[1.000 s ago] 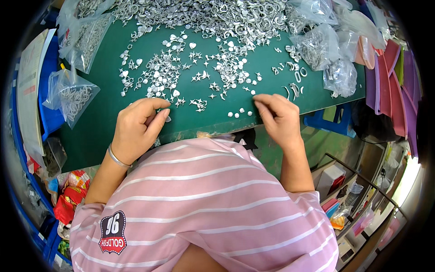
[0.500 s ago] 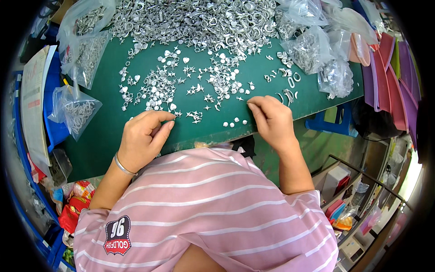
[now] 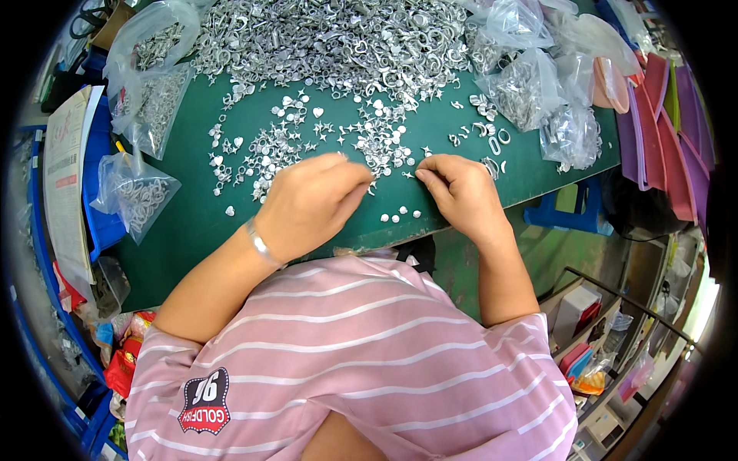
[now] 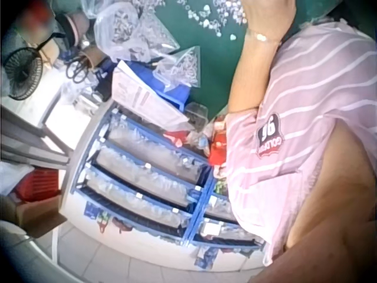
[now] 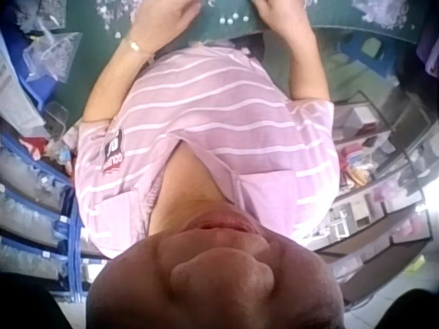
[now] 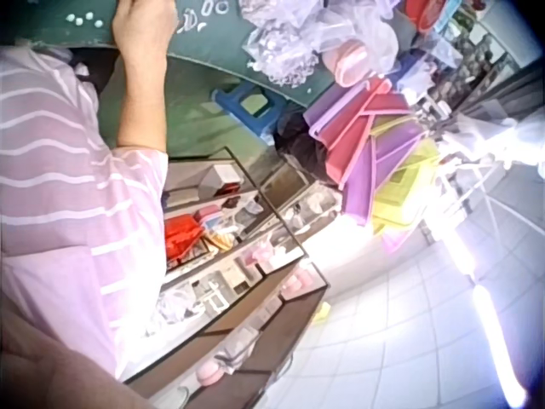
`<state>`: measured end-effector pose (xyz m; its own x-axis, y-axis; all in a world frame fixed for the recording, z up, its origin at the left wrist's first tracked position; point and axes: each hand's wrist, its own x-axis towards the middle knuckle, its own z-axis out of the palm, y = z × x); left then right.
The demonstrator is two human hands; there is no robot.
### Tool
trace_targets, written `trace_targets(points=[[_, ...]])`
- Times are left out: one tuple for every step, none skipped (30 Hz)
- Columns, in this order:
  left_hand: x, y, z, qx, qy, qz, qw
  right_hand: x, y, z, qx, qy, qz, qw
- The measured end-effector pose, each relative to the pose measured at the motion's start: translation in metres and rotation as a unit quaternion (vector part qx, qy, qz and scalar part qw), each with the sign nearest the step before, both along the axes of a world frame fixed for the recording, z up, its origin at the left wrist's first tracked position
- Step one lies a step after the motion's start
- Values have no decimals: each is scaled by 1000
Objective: The person sorts through a large pile of small heart-shaped and star-shaped silver metal charms by hand on a green table, picking individual pieces and placing them into small plastic bags.
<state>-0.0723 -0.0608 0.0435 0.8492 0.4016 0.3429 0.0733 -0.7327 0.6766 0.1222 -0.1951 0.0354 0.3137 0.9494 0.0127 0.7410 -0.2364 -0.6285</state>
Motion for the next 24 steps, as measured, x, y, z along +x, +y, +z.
trace_targets(points=[[11,0,-2,20,4,-8,1000,1,-2,-1,23,-5,-19,1000],[21,0,-6,38,9,-13,999,3,-2,-3,45,-10,-35,998],[30,1,-10,56,13,-18,998,5,-2,-4,67,-15,-51,996],[38,2,-14,72,28,-25,997,7,-5,-1,50,24,-90,994],[46,2,-18,88,43,-31,995,8,-7,1,58,15,-83,995],[51,3,-21,105,57,-36,992,9,-7,3,67,6,-75,995],[57,2,-25,108,67,-40,991,10,-9,4,74,-4,-72,995],[61,2,-28,111,77,-43,990,8,-9,3,75,-23,-58,995],[64,1,-29,115,87,-46,989,5,-9,1,61,-53,-47,996],[66,1,-29,115,87,-48,988,2,-9,-2,48,-83,-35,995],[67,1,-28,116,88,-50,988,0,-9,-5,34,-112,-23,993],[68,1,-28,117,89,-52,988,1,-9,-8,63,-111,-18,992],[68,1,-28,111,77,-50,990,2,-8,-8,82,-60,-29,994],[68,0,-29,104,66,-47,991,4,-8,-9,102,-8,-38,994],[68,0,-30,98,54,-45,993,6,-8,-9,120,44,-48,991],[66,1,-31,100,58,-47,992,10,-13,-8,70,207,-97,971],[65,1,-31,99,60,-55,992,15,-14,-8,117,347,-126,922],[65,1,-31,98,62,-62,991,26,-15,-3,122,520,-113,838],[66,1,-30,99,68,-65,991,37,-16,2,123,673,-97,723],[67,1,-28,100,75,-69,990,42,-15,1,94,643,-103,753],[67,1,-27,101,80,-72,989,38,-14,-1,80,505,-110,852],[69,0,-26,105,69,-72,990,30,-11,-3,63,353,-115,926],[68,-2,-27,110,59,-68,990,21,-7,-7,44,193,-113,974],[67,-3,-28,115,50,-64,990,13,0,-3,65,50,-87,993]])
